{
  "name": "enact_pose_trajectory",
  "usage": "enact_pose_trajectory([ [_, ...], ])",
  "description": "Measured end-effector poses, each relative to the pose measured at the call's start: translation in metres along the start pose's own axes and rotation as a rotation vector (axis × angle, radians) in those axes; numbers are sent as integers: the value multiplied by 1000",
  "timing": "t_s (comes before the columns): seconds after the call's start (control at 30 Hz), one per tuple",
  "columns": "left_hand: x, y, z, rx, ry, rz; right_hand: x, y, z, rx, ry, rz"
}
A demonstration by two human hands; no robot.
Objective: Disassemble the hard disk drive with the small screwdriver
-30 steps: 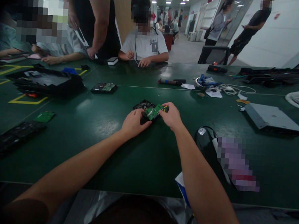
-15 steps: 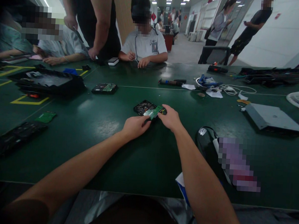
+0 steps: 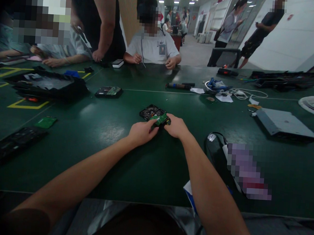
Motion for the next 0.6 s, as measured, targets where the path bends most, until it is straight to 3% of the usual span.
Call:
enact_pose_trajectory([
  [0.4, 2, -8, 5, 38, 165, 52, -4, 6, 0, -142, -6, 24],
  [0.47, 4, -6, 5, 37, 163, 73, -2, 4, 4, -130, -50, 17],
  [0.6, 7, 1, 3, 31, 113, 88, 5, -16, 25, -67, -276, -128],
])
Point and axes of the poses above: each hand's wrist, its own x-axis towards the middle knuckle, its own z-axis out of the back of the hand, y = z × x, the point moved 4 cm from there along x, towards the middle knuckle, and after that the axes turned 12 degrees about -z, right-handed, at the moved point
